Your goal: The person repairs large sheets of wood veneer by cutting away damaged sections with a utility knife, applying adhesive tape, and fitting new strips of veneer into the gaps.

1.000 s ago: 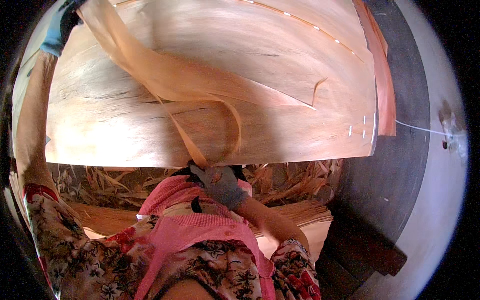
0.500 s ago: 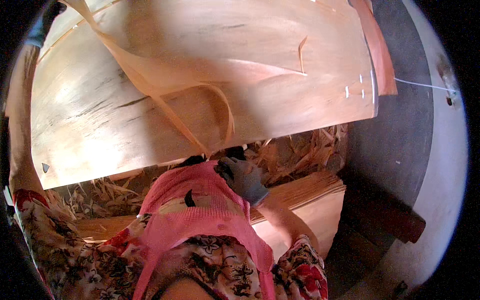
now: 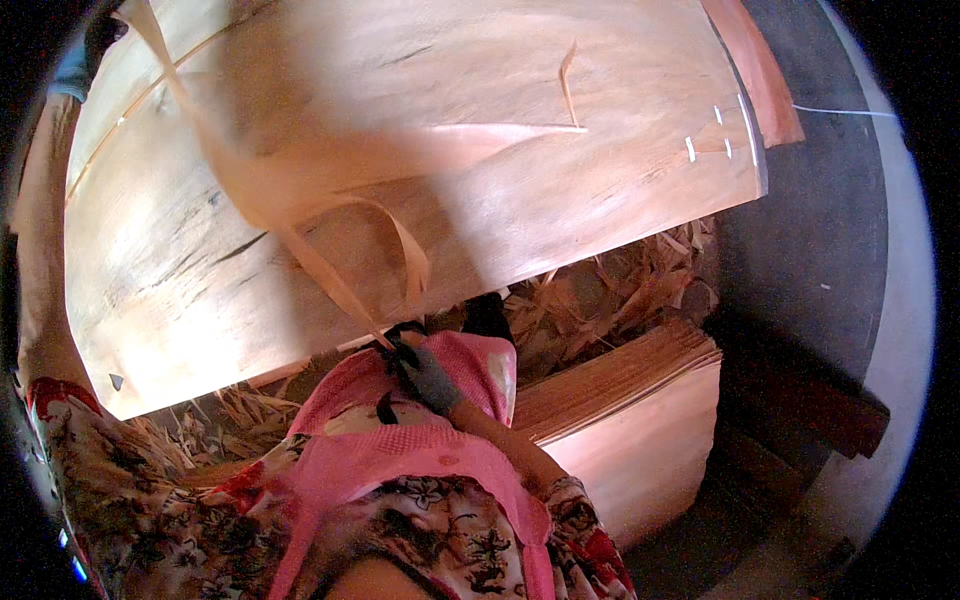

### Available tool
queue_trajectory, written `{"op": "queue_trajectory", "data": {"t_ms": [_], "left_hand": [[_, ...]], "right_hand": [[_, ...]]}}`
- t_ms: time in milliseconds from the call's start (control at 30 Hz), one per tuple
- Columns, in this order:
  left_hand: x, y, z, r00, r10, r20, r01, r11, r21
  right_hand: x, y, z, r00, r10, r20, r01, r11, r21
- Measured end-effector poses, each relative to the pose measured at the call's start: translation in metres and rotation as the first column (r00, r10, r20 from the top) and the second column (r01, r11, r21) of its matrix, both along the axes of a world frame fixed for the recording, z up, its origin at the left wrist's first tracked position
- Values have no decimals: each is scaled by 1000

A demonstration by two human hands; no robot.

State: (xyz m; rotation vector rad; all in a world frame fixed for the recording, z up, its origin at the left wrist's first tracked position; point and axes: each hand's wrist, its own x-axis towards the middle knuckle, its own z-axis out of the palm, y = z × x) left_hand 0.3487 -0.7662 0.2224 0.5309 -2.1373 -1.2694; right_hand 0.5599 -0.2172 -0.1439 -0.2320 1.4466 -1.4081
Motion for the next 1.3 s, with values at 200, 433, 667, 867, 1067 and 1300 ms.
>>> {"op": "queue_trajectory", "data": {"t_ms": [200, 433, 667, 867, 1067, 1300], "left_hand": [[-40, -1, -10, 999, -23, -24, 25, 996, 87], [-65, -11, -29, 986, 157, 62, -165, 973, 163], [18, -51, -38, 937, 284, 204, -330, 910, 252], [173, 3, -54, 846, 435, 309, -508, 833, 218], [324, 53, -91, 641, 649, 410, -753, 636, 170], [344, 98, -146, 690, 647, 325, -722, 582, 374]], "right_hand": [[-93, 71, 91, 983, -159, -96, 176, 961, 214], [-303, 174, 197, 638, 93, -764, 326, 867, 378], [-446, 131, 275, 602, 50, -797, 189, 961, 203], [-561, 131, 285, 252, 73, -965, 169, 979, 118], [-474, 35, 290, 111, 106, -988, 63, 991, 114], [-344, -36, 271, 261, 343, -902, -320, 912, 255]]}}
